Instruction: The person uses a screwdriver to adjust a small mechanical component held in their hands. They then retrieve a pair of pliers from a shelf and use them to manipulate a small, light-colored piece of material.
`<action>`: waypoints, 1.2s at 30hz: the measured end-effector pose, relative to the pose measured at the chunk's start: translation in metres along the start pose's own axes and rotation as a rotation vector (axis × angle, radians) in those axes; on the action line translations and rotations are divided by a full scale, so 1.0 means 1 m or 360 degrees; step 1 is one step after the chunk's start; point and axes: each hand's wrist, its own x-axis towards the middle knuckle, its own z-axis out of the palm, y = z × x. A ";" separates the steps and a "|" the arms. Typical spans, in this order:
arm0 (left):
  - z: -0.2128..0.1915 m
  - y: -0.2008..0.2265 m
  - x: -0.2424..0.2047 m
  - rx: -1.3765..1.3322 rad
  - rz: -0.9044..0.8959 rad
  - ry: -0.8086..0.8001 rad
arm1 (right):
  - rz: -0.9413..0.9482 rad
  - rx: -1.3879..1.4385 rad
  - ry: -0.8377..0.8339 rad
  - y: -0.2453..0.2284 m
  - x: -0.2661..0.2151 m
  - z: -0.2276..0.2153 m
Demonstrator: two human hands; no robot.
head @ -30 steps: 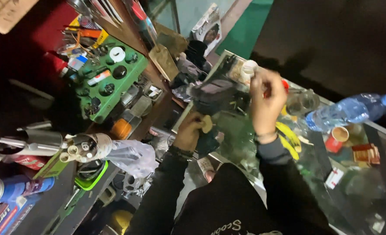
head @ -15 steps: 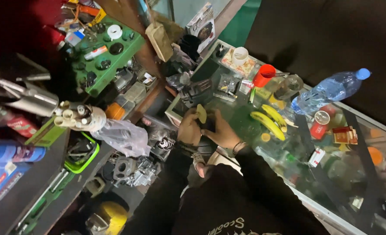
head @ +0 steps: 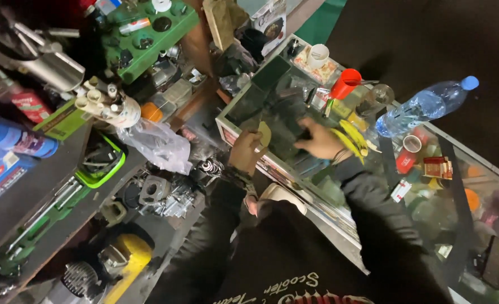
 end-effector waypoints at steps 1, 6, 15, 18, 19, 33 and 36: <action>-0.007 0.001 0.000 -0.0007 0.0004 0.0006 | -0.0005 -0.0006 -0.0007 -0.002 -0.004 -0.009; -0.019 0.004 -0.006 0.0007 0.0041 0.0053 | 0.0071 -0.0665 -0.0348 -0.010 -0.010 -0.048; -0.013 -0.001 -0.021 -0.0009 0.0097 0.0197 | 0.0129 -0.1300 -0.0466 0.094 0.109 -0.006; 0.008 0.024 -0.048 0.0087 0.0035 0.0188 | 0.0043 -0.1290 -0.0423 0.081 0.122 -0.018; 0.004 0.021 -0.045 0.0080 0.0042 0.0191 | 0.0015 -0.1287 -0.0406 0.076 0.127 -0.022; -0.027 0.025 -0.028 0.0028 0.0178 0.0264 | -0.0492 -0.1258 -0.0269 -0.015 0.186 -0.049; -0.016 0.037 -0.041 -0.0031 0.0182 0.0300 | -0.0560 -0.1219 -0.0236 0.005 0.161 -0.037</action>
